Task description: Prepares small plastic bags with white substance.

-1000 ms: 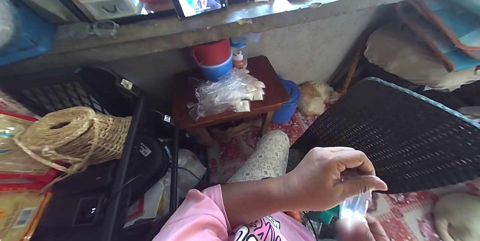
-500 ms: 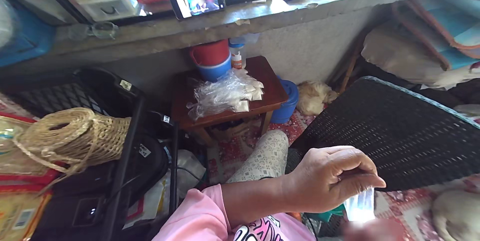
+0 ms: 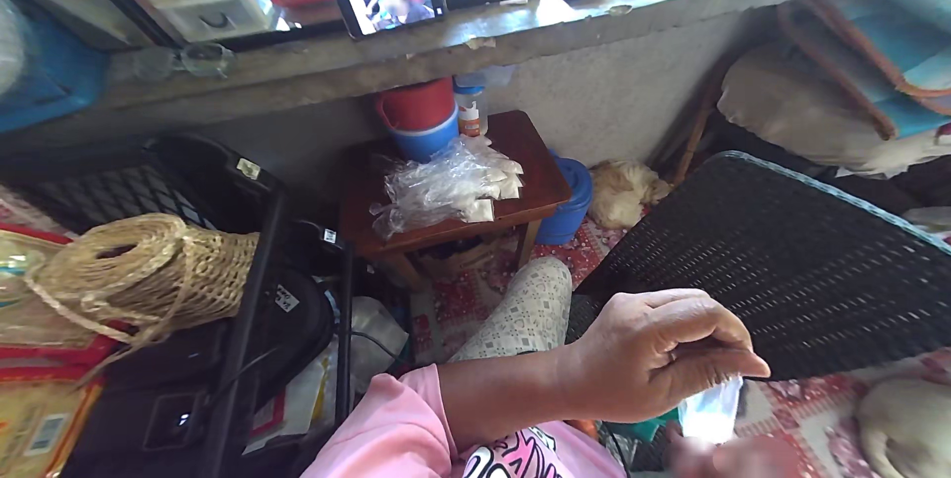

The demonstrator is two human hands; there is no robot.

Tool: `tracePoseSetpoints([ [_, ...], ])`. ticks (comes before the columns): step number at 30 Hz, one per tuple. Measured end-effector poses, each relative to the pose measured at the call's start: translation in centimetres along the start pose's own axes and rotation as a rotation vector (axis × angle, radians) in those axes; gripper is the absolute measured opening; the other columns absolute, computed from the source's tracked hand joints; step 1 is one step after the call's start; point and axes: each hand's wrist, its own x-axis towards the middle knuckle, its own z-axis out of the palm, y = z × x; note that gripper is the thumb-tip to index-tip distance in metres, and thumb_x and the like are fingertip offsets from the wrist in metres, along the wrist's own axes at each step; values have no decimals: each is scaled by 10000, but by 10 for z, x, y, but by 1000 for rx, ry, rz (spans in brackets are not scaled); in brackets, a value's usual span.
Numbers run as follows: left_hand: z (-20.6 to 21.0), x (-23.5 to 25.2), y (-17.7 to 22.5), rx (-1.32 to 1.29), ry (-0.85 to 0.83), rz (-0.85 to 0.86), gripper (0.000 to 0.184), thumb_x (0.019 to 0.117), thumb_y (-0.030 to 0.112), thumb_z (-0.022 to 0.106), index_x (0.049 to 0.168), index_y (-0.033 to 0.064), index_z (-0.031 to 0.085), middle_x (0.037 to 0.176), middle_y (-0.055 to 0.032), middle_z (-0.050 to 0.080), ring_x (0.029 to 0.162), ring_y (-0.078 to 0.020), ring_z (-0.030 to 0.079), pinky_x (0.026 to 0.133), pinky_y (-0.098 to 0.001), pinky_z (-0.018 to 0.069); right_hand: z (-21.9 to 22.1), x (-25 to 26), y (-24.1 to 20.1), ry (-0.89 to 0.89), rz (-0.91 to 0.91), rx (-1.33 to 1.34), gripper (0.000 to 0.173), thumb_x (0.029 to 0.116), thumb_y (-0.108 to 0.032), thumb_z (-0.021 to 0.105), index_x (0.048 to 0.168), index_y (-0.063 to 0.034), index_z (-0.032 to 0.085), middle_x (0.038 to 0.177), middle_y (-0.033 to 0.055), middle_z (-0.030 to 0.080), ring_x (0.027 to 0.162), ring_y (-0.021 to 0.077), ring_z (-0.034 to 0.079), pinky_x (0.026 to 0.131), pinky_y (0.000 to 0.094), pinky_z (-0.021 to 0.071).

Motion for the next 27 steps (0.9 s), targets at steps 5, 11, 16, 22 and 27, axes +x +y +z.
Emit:
tracePoseSetpoints([
  [5, 3, 0, 0, -33, -18, 22, 169, 1001, 41, 622, 944, -116, 649, 838, -157, 632, 773, -128, 607, 721, -240, 518, 4, 2, 0, -33, -20, 27, 216, 929, -127, 726, 1144, -122, 744, 1082, 116, 751, 949, 187, 739, 833, 332, 616],
  [11, 5, 1, 1, -49, -51, 45, 153, 993, 26, 627, 940, -117, 642, 844, -165, 638, 779, -138, 618, 729, -247, 526, 0, 3, 1, -232, 68, -99, 518, 838, -50, 804, 1297, -196, 612, 1173, 110, 727, 1020, 219, 725, 859, 365, 609],
  [16, 5, 1, 2, -39, -51, 64, 150, 986, 23, 636, 928, -114, 651, 825, -159, 633, 760, -133, 607, 707, -244, 516, 14, 2, -1, -102, -3, -173, 331, 793, -22, 836, 1082, -167, 765, 977, 76, 770, 826, 152, 736, 740, 308, 618],
  [22, 6, 0, 4, -62, -72, 76, 154, 985, 24, 633, 919, -115, 649, 812, -160, 629, 748, -140, 608, 696, -251, 516, 9, 2, -5, -175, 11, -166, 344, 886, -114, 785, 1216, -181, 714, 1101, 99, 756, 953, 195, 738, 831, 346, 616],
  [27, 4, 1, 4, -65, -58, 88, 163, 983, 30, 638, 916, -119, 652, 810, -162, 632, 750, -140, 607, 699, -250, 513, -3, 0, 0, -97, 49, -34, 264, 1042, -301, 587, 1220, -146, 705, 1152, 118, 744, 1024, 232, 734, 910, 409, 602],
])
